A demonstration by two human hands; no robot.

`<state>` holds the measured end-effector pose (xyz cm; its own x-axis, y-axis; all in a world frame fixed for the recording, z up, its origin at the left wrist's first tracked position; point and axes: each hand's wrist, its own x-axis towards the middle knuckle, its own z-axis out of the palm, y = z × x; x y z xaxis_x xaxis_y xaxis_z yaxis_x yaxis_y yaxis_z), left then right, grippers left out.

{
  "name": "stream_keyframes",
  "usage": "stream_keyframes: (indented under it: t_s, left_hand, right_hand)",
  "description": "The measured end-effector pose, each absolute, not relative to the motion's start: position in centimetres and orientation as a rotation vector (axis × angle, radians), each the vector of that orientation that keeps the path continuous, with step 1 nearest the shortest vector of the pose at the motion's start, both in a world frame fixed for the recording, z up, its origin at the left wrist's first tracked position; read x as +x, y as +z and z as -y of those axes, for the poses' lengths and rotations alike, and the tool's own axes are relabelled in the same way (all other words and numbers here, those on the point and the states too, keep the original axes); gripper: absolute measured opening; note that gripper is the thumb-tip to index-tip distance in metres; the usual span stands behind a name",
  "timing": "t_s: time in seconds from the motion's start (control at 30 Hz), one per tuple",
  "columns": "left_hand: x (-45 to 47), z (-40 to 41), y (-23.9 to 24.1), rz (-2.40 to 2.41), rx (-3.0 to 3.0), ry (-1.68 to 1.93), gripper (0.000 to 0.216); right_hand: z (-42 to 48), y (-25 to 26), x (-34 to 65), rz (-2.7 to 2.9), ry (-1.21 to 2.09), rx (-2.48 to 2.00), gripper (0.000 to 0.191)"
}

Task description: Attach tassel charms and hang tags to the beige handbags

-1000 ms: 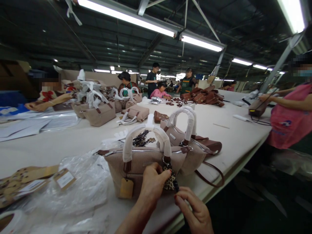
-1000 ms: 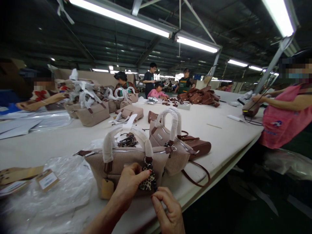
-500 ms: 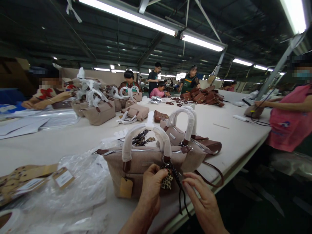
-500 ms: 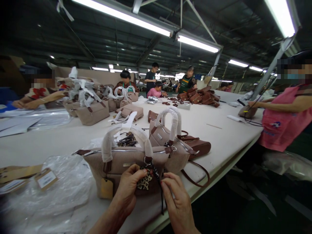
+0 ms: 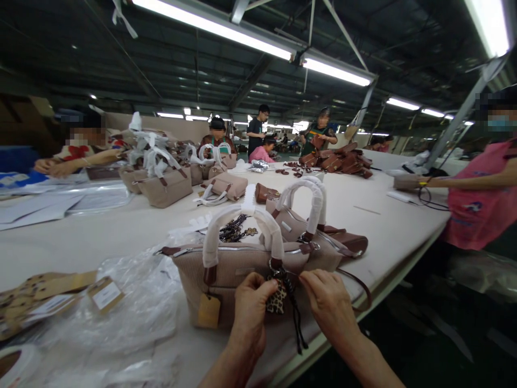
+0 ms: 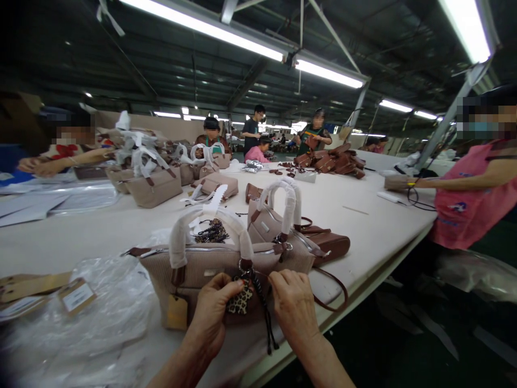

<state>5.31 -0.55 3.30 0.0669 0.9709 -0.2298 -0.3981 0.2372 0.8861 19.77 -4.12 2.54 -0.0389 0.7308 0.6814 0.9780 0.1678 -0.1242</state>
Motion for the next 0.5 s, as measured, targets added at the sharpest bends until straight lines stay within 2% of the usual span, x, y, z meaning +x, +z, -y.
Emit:
stream_keyframes:
  t_s: [0.2, 0.4, 0.5]
  left_hand:
    - [5.10, 0.63, 3.51, -0.988, 0.751, 1.201, 0.031]
    - [4.95, 0.55, 3.71, -0.984, 0.744, 1.208, 0.023]
    - [4.94, 0.42, 3.83, -0.977, 0.716, 1.178, 0.027]
  right_hand:
    - [3.78, 2.35, 19.80, 1.841, -0.414, -1.570, 0.032]
    - [3.58, 2.69, 19.73, 1.885, -0.465, -1.512, 0.030]
    - [3.40, 2.86, 19.80, 1.916, -0.487, -1.494, 0.028]
